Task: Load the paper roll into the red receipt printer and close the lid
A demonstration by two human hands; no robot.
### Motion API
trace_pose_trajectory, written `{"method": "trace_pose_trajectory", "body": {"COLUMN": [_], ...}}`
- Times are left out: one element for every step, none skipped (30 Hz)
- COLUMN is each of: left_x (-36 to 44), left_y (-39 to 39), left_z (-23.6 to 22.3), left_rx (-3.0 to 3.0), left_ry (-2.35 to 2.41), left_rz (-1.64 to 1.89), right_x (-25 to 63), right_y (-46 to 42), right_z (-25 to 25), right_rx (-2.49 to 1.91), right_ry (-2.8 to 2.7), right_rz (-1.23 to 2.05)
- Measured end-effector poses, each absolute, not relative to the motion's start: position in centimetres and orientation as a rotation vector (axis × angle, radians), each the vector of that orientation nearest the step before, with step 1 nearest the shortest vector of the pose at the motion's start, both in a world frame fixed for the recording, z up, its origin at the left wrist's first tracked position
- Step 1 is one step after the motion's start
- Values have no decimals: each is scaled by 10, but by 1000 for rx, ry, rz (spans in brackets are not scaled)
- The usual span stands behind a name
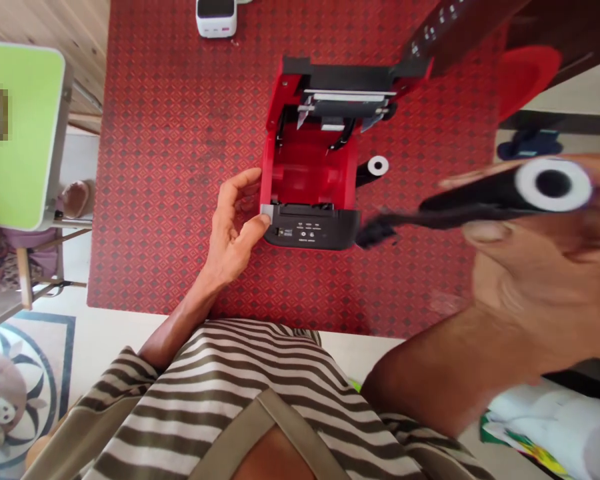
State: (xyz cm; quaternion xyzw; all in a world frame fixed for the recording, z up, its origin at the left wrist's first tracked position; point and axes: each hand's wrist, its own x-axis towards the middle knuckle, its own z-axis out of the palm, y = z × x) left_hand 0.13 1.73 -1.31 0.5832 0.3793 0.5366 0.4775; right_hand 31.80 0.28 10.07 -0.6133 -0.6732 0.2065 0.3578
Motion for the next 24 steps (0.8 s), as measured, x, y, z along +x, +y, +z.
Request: {"method": "trace_pose_trajectory", "body": {"left_x": [1, 1, 1, 0, 0, -1, -2, -3, -4, -4, -5, -5, -5, -5, -5, -5, -5, -5, -5, -6, -6, -6, -6, -6], "left_y": [18, 19, 20, 21, 22, 23, 24, 25, 26, 27, 28, 29, 29, 29, 30, 30, 30, 30, 31, 31, 31, 31, 31, 31], "left_z": [-13, -13, -13, -13, -13, -14, -14, -15, -16, -16, -16, -17, -17, -17, -17, -17, -17, -17, -18, -18, -19, -19, -20, -20], "left_rx": [1427, 1428, 1430, 1434, 1440, 1448, 1460, 1474, 1489, 1503, 1515, 1524, 1528, 1528, 1527, 1527, 1529, 1532, 1536, 1541, 1547, 1552, 1556, 1560], "left_ry": [926, 922, 916, 908, 899, 892, 887, 885, 885, 887, 887, 884, 882, 882, 881, 880, 878, 875, 872, 871, 873, 878, 884, 889], "left_rz": [1311, 1317, 1325, 1335, 1343, 1348, 1354, 1359, 1364, 1371, 1377, 1382, 1385, 1385, 1390, 1395, 1399, 1402, 1402, 1401, 1397, 1394, 1393, 1394], "right_x": [320, 321, 321, 321, 321, 320, 320, 319, 319, 318, 318, 317, 316, 315, 314, 314, 315, 317, 321, 326, 333, 340, 348, 355], "right_y": [0, -3, -6, -9, -13, -16, -18, -20, -22, -23, -23, -23, -24, -24, -25, -27, -29, -32, -35, -37, -38, -37, -33, -27], "right_z": [89, 78, 67, 58, 49, 41, 33, 27, 20, 14, 9, 5, 2, 1, 0, 1, 2, 4, 6, 9, 11, 13, 15, 16], "right_rx": [-1594, -1602, -1606, -1605, -1601, -1597, -1595, -1592, -1586, -1578, -1568, -1561, -1558, -1559, -1565, -1574, -1583, -1590, -1594, -1593, -1588, -1581, -1575, -1573], "right_ry": [-1702, -1665, -1618, -1571, -1528, -1492, -1468, -1447, -1423, -1396, -1365, -1338, -1319, -1312, -1319, -1332, -1349, -1372, -1392, -1405, -1405, -1389, -1365, -1339], "right_rz": [584, 636, 695, 750, 797, 831, 853, 868, 882, 899, 919, 936, 950, 959, 961, 961, 966, 978, 996, 1016, 1029, 1025, 999, 955]}}
